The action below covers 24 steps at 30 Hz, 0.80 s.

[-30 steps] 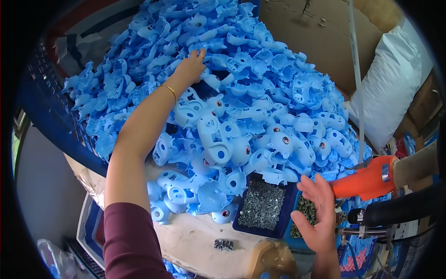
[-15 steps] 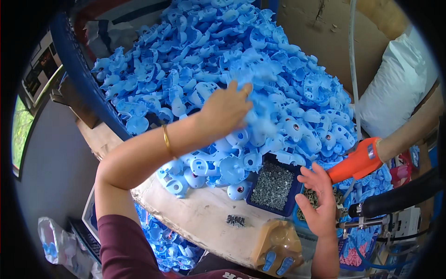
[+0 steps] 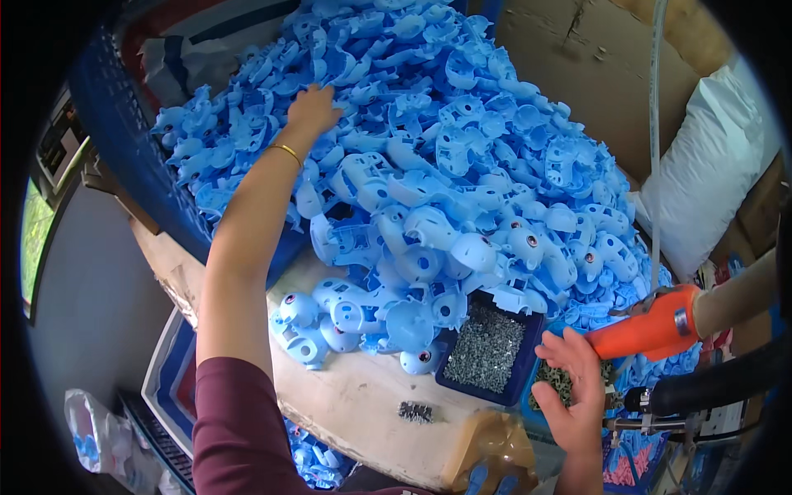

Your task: Assembling blue plastic hippopotamus toy components using screws and a pneumatic screwdriver.

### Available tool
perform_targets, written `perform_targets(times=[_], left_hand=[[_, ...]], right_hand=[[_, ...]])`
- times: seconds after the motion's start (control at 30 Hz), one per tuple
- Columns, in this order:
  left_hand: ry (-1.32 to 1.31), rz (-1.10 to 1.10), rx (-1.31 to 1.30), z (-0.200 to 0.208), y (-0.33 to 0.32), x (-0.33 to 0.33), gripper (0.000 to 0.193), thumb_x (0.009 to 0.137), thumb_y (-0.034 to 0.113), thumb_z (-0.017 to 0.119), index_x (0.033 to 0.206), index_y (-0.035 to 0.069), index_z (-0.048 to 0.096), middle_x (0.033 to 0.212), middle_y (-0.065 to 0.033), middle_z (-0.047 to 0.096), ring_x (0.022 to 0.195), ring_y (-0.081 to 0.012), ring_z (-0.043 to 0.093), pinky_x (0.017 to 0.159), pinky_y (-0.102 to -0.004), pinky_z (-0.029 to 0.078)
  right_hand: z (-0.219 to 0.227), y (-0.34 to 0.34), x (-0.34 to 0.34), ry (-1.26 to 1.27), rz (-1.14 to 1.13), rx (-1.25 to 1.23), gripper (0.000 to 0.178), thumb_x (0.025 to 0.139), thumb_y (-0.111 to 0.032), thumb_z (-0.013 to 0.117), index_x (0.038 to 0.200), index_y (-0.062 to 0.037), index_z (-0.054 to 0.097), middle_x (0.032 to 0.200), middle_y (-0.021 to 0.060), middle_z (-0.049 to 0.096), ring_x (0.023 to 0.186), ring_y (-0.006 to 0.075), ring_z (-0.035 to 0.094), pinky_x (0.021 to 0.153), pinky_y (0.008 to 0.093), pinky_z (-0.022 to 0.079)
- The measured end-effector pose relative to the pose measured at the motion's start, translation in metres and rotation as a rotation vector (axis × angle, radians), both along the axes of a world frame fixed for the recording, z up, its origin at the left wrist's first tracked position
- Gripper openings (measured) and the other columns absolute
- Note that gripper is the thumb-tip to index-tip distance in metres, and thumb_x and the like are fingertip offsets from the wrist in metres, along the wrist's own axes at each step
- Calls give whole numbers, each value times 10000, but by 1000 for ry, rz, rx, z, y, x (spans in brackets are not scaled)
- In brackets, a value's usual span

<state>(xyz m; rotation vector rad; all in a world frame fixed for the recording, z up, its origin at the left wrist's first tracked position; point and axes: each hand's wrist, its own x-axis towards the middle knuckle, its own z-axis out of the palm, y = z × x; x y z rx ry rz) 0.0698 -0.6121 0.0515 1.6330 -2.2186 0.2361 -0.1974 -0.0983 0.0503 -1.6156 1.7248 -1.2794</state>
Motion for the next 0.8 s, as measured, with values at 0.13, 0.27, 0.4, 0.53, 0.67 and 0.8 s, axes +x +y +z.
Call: perform_targets(times=[0.13,0.27,0.4,0.53,0.67,0.8], left_hand=[[-95,85,67,-24,-49,-3,648,883,360,702,1475,232,470,1608,-176,290,1403,-437,398,1071,-551,445],[-173,180,132,-31,-59,-36,682,888,401,707,1504,342,420,1657,-138,181,1395,-467,396,1070,-568,440],[-130,242,209,-31,-73,-45,734,891,439,700,1540,374,365,1689,-120,61,1372,-484,424,1064,-578,435],[-68,183,173,-46,-97,-35,736,847,349,758,1508,332,435,1674,-151,117,1285,-466,536,1043,-562,471],[-76,63,25,-55,-92,-31,653,759,190,807,1368,251,576,1585,-182,279,1177,-467,608,964,-593,512],[-135,-105,-52,-38,-61,-18,643,717,75,788,1306,271,620,1543,-249,325,1099,-431,655,957,-438,555]], right_hand=[[-4,-6,-6,56,-17,10,690,840,-52,743,1443,29,418,1325,196,638,1171,290,654,987,396,486],[-5,-11,-8,59,-17,61,742,810,-13,713,1472,39,382,1334,181,621,1195,265,626,1013,375,457],[-7,-16,-8,54,-38,85,746,800,-8,722,1464,42,385,1301,177,639,1167,260,635,1012,374,458],[-9,-24,-12,167,34,88,722,804,-17,739,1445,36,411,1273,178,657,1139,257,643,1000,376,468],[-4,-24,-11,174,40,89,684,811,-19,742,1426,27,446,1243,180,675,1141,256,641,990,381,478],[-8,-20,-10,137,78,61,623,842,19,704,1418,21,466,1225,186,682,1076,255,676,953,375,504]])
